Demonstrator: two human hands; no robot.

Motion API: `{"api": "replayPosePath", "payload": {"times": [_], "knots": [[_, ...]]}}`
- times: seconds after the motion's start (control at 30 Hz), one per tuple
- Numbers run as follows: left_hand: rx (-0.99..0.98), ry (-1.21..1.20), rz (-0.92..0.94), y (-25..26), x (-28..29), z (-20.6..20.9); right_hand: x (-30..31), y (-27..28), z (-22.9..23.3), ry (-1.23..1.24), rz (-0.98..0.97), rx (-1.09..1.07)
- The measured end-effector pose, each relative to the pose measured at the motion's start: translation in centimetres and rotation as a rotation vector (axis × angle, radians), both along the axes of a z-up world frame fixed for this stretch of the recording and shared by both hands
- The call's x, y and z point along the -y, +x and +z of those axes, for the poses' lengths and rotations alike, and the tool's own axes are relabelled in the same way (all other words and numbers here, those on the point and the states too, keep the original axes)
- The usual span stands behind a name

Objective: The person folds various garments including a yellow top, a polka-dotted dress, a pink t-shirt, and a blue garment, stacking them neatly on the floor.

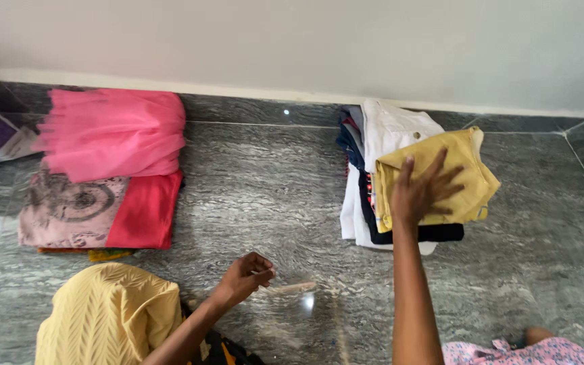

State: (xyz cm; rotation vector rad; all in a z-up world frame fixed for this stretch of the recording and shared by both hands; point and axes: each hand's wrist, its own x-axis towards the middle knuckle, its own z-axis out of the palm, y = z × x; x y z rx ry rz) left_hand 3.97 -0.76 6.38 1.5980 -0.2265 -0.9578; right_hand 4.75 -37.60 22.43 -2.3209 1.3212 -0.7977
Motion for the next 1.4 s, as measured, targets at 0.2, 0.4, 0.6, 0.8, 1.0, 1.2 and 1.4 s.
{"api": "replayPosePath", "payload": {"times": [0.2,0.4,0.6,0.8,1.0,1.2,1.4], "knots": [[0.207,-0.072,0.196,3.0,-2.1,0.0,-14.4,-12.0,-11.3,-0.263,0.212,-0.077],[0.596,0.136,0.256,5.4,-5.3,3.8,-17.1,-15.2,-20.4,-0.095,0.353,-0.433],[1.078,0.718,0.338,13.2,-7.0,6.7,-16.0,-15.3,-22.6,-0.162,0.348,-0.443],[1.185,0.770,0.565,16.9,-10.1,4.5,-16.3,-15.2,-22.1,-0.235,0.313,-0.420],[1.372,0.713,0.424,18.6,-8.0,2.6,-16.6,-15.2,-21.3,-0.205,0.309,-0.429],[1.540,0.853,0.356,20.3,-7.7,1.5,-16.7,-15.1,-20.9,-0.217,0.312,-0.390],[1.417,0.828,0.499,21.5,-8.6,-1.5,-16.9,-15.0,-20.8,-0.211,0.300,-0.419]]}}
